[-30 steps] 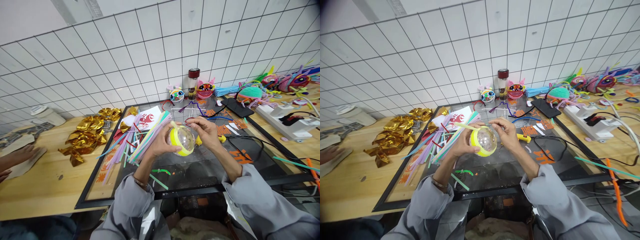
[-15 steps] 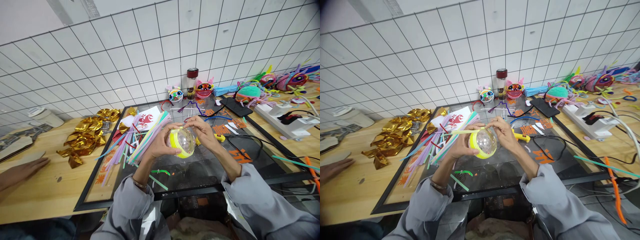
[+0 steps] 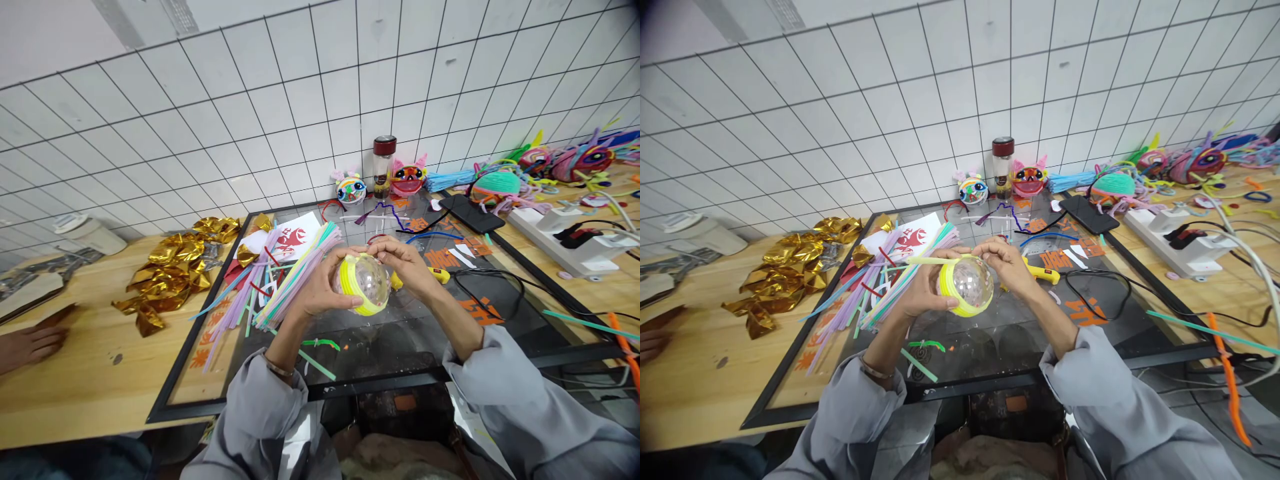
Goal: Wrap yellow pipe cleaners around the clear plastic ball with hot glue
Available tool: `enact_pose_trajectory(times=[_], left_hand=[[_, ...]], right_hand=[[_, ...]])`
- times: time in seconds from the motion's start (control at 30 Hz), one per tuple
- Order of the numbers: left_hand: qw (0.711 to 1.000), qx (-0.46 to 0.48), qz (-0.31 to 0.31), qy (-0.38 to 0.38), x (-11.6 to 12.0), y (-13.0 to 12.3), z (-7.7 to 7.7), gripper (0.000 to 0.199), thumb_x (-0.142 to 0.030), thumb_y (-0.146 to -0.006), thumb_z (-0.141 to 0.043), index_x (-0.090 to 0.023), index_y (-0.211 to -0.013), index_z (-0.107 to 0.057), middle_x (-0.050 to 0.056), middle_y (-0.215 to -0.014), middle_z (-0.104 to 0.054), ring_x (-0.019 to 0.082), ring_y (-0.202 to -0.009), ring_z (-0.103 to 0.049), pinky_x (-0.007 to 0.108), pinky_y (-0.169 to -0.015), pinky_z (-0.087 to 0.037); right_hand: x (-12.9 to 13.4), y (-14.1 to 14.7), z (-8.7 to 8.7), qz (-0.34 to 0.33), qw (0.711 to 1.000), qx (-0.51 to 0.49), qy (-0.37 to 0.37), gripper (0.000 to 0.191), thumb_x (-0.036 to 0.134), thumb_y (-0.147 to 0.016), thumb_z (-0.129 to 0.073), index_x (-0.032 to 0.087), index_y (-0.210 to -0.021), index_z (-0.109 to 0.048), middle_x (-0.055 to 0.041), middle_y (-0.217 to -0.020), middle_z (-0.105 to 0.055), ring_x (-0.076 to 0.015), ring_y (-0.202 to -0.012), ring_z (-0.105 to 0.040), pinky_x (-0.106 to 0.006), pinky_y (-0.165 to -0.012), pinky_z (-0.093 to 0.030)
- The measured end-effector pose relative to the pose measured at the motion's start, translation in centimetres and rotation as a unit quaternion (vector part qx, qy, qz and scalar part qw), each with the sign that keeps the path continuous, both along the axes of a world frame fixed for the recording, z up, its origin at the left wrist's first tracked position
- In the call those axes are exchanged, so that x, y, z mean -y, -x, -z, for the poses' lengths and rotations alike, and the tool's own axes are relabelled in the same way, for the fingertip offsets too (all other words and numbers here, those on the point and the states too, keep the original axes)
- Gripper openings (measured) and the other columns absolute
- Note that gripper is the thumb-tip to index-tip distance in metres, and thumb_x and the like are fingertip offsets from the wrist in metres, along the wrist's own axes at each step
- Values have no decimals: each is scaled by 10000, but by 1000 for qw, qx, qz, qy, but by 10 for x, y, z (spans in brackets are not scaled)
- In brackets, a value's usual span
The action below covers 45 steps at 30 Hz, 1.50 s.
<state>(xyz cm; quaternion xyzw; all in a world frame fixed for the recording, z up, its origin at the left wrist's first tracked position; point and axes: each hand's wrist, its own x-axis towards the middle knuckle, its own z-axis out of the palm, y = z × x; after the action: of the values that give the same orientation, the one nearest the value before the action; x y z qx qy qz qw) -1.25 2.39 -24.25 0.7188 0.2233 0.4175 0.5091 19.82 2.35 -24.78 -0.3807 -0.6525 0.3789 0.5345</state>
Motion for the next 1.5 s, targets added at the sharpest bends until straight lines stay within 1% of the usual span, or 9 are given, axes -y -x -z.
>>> enact_pose_trajectory(times=[0.13,0.23,0.47,0.63,0.77,0.97,1.23,1.4,1.5], left_hand=[[1000,-4,-31,0,-2,1,0,765,-513,-516,-890,-222,-1135,-547,113,-1348,-599,303,-1270,-570,436,-1088,-426],[998,-8,-64,9,-4,1,1,781,-518,-518,-891,-212,-1149,-548,109,-1322,-610,291,-1236,-583,411,-1061,-446],[988,-9,-154,34,-10,0,4,754,-469,-526,-885,-193,-1130,-529,93,-1206,-643,259,-1155,-603,387,-1032,-464],[979,-6,-201,36,-16,1,11,703,-405,-537,-869,-185,-1117,-539,78,-1189,-638,238,-1133,-605,365,-1031,-463],[979,-16,-203,33,-18,2,14,688,-409,-547,-855,-191,-1115,-534,78,-1186,-642,235,-1119,-608,363,-1015,-467],[980,-6,-195,47,-17,0,12,660,-384,-538,-858,-189,-1085,-544,66,-1130,-650,238,-1092,-598,359,-993,-456],[978,19,-196,68,-16,0,9,656,-352,-517,-878,-182,-1066,-561,50,-1095,-648,224,-1071,-588,326,-975,-448],[978,16,-196,66,-18,1,12,661,-342,-518,-878,-183,-1074,-556,50,-1102,-645,225,-1089,-579,319,-966,-444],[980,11,-185,67,-19,1,14,652,-335,-533,-870,-178,-1077,-548,63,-1131,-642,230,-1102,-580,331,-981,-442]], right_hand=[[-5,-1,4,27,998,-35,41,276,434,-733,-748,198,-872,-720,-37,-882,-686,-173,-796,-615,-332,-760,-498],[-9,-9,3,95,995,-31,27,335,488,-685,-785,187,-743,-651,-10,-737,-657,-140,-661,-561,-291,-658,-465],[-12,-44,3,282,940,183,-62,362,483,-785,-658,213,-576,-535,10,-531,-514,-137,-541,-450,-293,-552,-318],[-14,-58,10,257,943,204,-49,117,308,-759,-570,204,-715,-602,-24,-667,-625,-168,-599,-529,-305,-603,-390],[-11,-68,17,234,929,286,-32,173,264,-800,-498,194,-799,-657,-54,-738,-680,-193,-647,-587,-321,-633,-413],[-2,-78,23,198,828,523,47,333,494,-734,-697,192,-874,-691,-136,-961,-732,-289,-859,-667,-364,-709,-467],[6,-72,4,131,746,633,158,466,439,-812,-595,142,-1163,-672,-188,-1218,-665,-343,-1117,-632,-402,-876,-469],[8,-66,2,120,737,650,142,424,363,-769,-634,136,-1123,-685,-183,-1170,-671,-341,-1073,-642,-396,-822,-465],[8,-63,4,138,758,623,138,367,312,-721,-662,137,-1042,-694,-164,-1057,-707,-318,-988,-664,-350,-746,-451]])
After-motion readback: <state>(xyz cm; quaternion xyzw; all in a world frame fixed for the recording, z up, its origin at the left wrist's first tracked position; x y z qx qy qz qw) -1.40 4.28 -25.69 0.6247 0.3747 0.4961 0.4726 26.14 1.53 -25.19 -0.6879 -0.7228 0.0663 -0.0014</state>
